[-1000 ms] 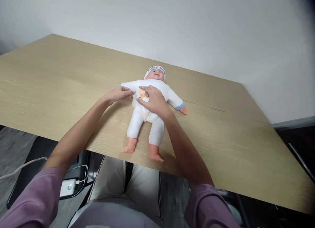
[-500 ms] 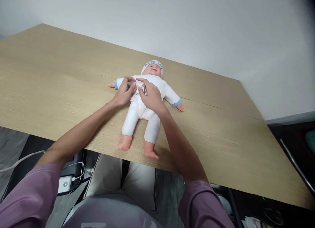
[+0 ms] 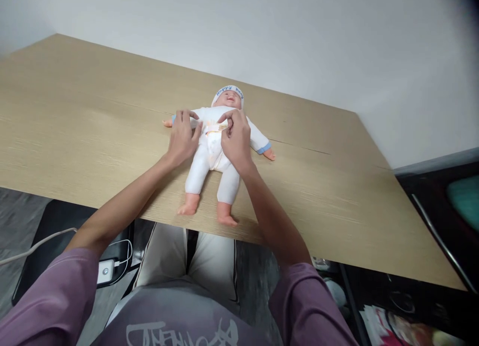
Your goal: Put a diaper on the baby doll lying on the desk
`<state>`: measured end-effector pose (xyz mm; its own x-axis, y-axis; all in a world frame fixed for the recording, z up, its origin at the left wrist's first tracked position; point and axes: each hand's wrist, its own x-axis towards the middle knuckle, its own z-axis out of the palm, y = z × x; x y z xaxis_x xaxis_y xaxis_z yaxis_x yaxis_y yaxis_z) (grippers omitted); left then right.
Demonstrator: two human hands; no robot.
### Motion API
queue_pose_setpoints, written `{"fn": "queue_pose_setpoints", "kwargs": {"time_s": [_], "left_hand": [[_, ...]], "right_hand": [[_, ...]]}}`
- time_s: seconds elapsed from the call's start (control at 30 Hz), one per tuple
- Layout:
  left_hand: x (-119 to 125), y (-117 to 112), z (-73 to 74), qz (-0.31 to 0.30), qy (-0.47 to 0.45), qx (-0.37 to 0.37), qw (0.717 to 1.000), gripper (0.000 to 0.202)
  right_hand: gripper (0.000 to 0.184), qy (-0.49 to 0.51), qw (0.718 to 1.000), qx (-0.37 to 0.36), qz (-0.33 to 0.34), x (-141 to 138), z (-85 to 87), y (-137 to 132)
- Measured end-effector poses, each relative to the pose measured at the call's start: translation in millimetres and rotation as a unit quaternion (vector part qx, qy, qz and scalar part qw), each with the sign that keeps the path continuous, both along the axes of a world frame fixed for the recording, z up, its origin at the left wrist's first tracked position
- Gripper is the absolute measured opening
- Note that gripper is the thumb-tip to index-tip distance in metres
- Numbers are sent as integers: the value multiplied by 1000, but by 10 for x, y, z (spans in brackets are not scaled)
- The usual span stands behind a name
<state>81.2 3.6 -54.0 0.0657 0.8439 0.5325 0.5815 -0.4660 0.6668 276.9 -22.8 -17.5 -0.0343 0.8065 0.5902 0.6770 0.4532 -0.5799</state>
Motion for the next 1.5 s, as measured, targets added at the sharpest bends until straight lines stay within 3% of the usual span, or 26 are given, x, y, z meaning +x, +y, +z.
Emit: {"fn": "queue_pose_setpoints", "kwargs": {"time_s": [0.07,0.17,0.23,0.3,0.47,0.57,0.7,1.0,1.33,1.5], "left_hand": [[-25,-315,146,-16,2,28,999,35],[-104,-764,265,-137,79,26,987,36],[-171,-951,250,-207,167,-2,964,36],[-230,-1012,183,-227,230,-34,946,35],[-224,-807,26,-181,225,-85,954,34],[-127,-671,-9,-152,227,-92,958,41],[-52,-597,-49,-159,226,-75,958,35],[-104,-566,-108,-208,146,-47,966,34],[-81,-610,-45,-230,151,-60,959,35],[-76,-601,-109,-197,82,-108,971,38]], "right_hand": [[24,22,999,34,16,23,45,-311],[21,30,995,12,98,57,6,-870],[15,13,986,-51,157,101,-106,-1167],[9,-9,977,-109,184,181,-259,-1321],[4,-43,986,-136,85,410,-514,-1215],[12,-68,987,-146,16,387,-525,-1101],[14,-104,984,-140,-34,240,-518,-1042],[18,-96,988,-110,-40,215,-545,-1097],[15,-92,987,-129,-29,209,-561,-1111],[28,34,986,-155,-44,248,-588,-1049]]}}
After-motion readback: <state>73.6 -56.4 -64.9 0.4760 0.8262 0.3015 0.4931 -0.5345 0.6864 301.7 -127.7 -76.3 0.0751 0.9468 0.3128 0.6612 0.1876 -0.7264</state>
